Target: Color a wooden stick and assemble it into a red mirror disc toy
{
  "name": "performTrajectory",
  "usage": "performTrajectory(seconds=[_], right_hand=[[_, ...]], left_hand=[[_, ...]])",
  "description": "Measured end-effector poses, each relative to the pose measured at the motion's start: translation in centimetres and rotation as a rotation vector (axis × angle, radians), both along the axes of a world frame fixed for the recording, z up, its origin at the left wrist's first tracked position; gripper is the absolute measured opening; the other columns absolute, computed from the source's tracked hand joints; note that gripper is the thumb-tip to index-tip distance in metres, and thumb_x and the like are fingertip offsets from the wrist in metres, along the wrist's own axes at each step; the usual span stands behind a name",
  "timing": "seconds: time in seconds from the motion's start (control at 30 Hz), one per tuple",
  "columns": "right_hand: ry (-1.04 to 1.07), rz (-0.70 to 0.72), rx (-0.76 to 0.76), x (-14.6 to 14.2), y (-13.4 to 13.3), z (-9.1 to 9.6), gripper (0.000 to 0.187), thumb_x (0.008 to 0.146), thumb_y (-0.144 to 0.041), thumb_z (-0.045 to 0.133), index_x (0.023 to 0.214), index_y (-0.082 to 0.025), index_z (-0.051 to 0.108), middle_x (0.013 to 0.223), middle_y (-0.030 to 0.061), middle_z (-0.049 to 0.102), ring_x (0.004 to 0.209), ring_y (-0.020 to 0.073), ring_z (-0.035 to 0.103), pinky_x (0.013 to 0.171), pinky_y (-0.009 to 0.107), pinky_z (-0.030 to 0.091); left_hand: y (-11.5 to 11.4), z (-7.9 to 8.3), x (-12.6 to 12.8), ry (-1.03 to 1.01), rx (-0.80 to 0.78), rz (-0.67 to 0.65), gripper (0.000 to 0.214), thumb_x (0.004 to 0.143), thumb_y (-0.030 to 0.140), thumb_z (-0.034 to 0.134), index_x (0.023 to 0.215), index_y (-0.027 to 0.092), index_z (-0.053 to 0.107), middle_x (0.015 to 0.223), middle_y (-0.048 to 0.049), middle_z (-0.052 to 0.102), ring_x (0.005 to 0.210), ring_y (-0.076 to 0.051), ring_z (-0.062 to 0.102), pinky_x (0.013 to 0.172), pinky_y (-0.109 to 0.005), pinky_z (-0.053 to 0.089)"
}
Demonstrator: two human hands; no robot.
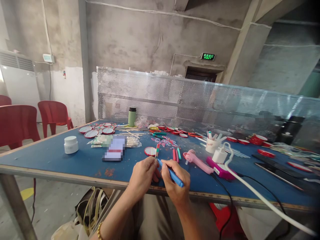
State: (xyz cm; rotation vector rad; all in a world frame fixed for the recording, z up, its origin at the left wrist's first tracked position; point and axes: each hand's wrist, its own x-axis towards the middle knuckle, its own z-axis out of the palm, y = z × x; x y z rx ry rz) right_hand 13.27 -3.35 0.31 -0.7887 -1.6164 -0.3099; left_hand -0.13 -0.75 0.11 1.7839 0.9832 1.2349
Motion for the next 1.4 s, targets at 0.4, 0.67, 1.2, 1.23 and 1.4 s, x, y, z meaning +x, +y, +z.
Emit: performTrajectory(seconds=[0.4, 0.67, 1.2, 1.23, 1.4], right_hand=[[-0.013, -0.003, -0.020, 0.06, 0.13, -0.04, 0.015, 0.095, -0.016, 0.056, 0.087, -0.019, 0.068, 0.072, 0.0009, 0.070, 0.064, 0.0136, 0.067, 0.065, 0.024, 0.051], [-0.003, -0.023, 0.001, -0.07, 0.00, 0.14, 0.016, 0.094, -0.016, 0.055, 0.085, -0.020, 0.068, 0.073, 0.0022, 0.072, 0.064, 0.0155, 0.068, 0.063, 0.025, 0.052], [0.023, -0.027, 0.007, -0.14, -0.01, 0.19, 0.016, 0.094, -0.017, 0.054, 0.085, -0.020, 0.068, 0.071, 0.0017, 0.071, 0.061, 0.0148, 0.068, 0.062, 0.025, 0.053], [0.023, -0.029, 0.009, -0.15, -0.04, 0.20, 0.016, 0.094, -0.017, 0.055, 0.085, -0.020, 0.068, 0.071, 0.0017, 0.072, 0.061, 0.0149, 0.068, 0.061, 0.025, 0.053], [0.009, -0.019, 0.002, -0.15, -0.03, 0.15, 0.016, 0.094, -0.017, 0.054, 0.086, -0.020, 0.068, 0.071, 0.0018, 0.072, 0.063, 0.0154, 0.069, 0.062, 0.025, 0.054]], left_hand=[[-0.19, 0.01, -0.07, 0.011, 0.009, 0.003, 0.034, 0.094, 0.043, 0.042, 0.068, 0.022, 0.048, 0.058, 0.0029, 0.064, 0.053, -0.013, 0.060, 0.055, -0.021, 0.041], [-0.16, 0.03, -0.12, 0.021, 0.009, 0.007, 0.033, 0.095, 0.042, 0.042, 0.070, 0.021, 0.051, 0.059, 0.0026, 0.065, 0.054, -0.013, 0.062, 0.056, -0.021, 0.042], [-0.15, 0.19, -0.11, 0.010, -0.007, -0.007, 0.034, 0.095, 0.044, 0.042, 0.072, 0.022, 0.051, 0.059, 0.0026, 0.066, 0.053, -0.014, 0.061, 0.055, -0.022, 0.042], [-0.13, 0.20, -0.11, 0.009, -0.008, -0.008, 0.034, 0.095, 0.044, 0.042, 0.071, 0.022, 0.051, 0.059, 0.0025, 0.066, 0.053, -0.014, 0.061, 0.056, -0.022, 0.043], [-0.03, 0.11, -0.12, 0.011, 0.004, -0.003, 0.034, 0.095, 0.043, 0.042, 0.070, 0.022, 0.050, 0.060, 0.0027, 0.066, 0.053, -0.013, 0.061, 0.056, -0.022, 0.042]])
